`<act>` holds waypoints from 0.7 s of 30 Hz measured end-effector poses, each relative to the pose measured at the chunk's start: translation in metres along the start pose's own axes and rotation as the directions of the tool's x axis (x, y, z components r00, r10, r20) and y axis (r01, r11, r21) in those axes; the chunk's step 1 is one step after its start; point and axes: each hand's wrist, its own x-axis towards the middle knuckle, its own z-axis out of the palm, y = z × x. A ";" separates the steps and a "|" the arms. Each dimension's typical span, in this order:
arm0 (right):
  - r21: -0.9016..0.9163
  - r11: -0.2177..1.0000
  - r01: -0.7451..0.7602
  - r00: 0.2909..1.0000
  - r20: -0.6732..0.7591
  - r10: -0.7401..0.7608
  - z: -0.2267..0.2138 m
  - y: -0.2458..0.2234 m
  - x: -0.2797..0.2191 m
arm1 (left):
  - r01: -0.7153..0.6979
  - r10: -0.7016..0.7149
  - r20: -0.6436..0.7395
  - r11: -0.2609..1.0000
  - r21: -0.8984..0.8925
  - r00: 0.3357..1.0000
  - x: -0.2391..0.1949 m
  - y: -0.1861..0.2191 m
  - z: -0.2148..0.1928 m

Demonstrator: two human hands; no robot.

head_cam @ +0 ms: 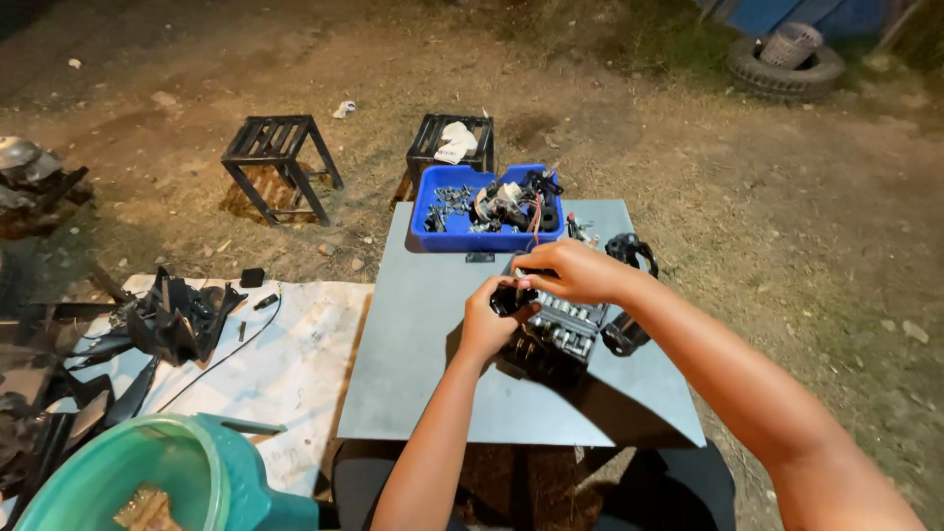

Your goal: The person sits at an outdoor metal table and works on small motorcycle components, using a socket set and hand tools to unscrew, separate, and reassemble parts. They pick fasteners from a blue tray, fit sockets onto a component, and turn the parts over to work on different sides.

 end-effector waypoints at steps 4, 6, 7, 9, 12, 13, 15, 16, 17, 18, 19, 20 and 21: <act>0.020 0.999 -0.034 0.999 -0.014 0.034 0.011 -0.006 -0.009 | -0.133 0.134 -0.029 0.991 0.015 0.991 -0.007 -0.012 0.004; 0.053 0.998 0.024 0.998 -0.054 -0.021 0.021 -0.003 -0.011 | -0.231 0.231 0.003 0.973 0.023 0.973 -0.009 -0.023 0.006; 0.052 0.998 0.019 0.998 -0.055 -0.016 0.024 -0.002 -0.012 | -0.231 0.231 0.007 0.973 0.020 0.973 -0.009 -0.024 0.007; 0.090 0.995 0.050 0.995 -0.092 -0.042 0.032 0.002 -0.013 | -0.281 0.281 0.010 0.960 -0.003 0.960 -0.010 -0.029 0.008; 0.055 0.998 -0.036 0.997 -0.064 0.039 0.034 0.002 -0.014 | -0.335 0.335 -0.005 0.942 0.007 0.942 -0.006 -0.041 0.011; 0.060 0.997 -0.041 0.997 -0.063 0.045 0.038 0.004 -0.015 | -0.329 0.329 -0.001 0.944 0.006 0.944 -0.006 -0.043 0.011; -0.036 0.995 -0.097 0.985 -0.149 0.091 0.045 0.010 -0.018 | -0.476 0.485 -0.047 0.869 0.134 0.873 -0.005 -0.047 0.015; -0.035 0.994 -0.107 0.983 -0.151 0.101 0.050 0.008 -0.018 | -0.475 0.483 -0.040 0.871 0.126 0.875 -0.003 -0.049 0.017; -0.063 0.980 -0.188 0.961 -0.219 0.170 0.056 0.006 -0.019 | -0.444 0.458 -0.064 0.882 0.157 0.887 -0.003 -0.052 0.018; -0.086 0.959 -0.269 0.929 -0.287 0.234 0.062 0.003 -0.019 | -0.412 0.433 -0.089 0.892 0.187 0.897 -0.004 -0.055 0.018; -0.083 0.959 -0.272 0.928 -0.285 0.239 0.067 0.001 -0.019 | -0.408 0.429 -0.087 0.894 0.186 0.899 -0.005 -0.055 0.019; -0.081 0.950 -0.300 0.897 -0.363 0.253 0.073 -0.001 -0.019 | -0.419 0.447 -0.111 0.884 0.208 0.888 -0.007 -0.055 0.019; -0.079 0.942 -0.327 0.860 -0.438 0.262 0.078 -0.002 -0.019 | -0.430 0.466 -0.136 0.873 0.230 0.874 -0.007 -0.054 0.020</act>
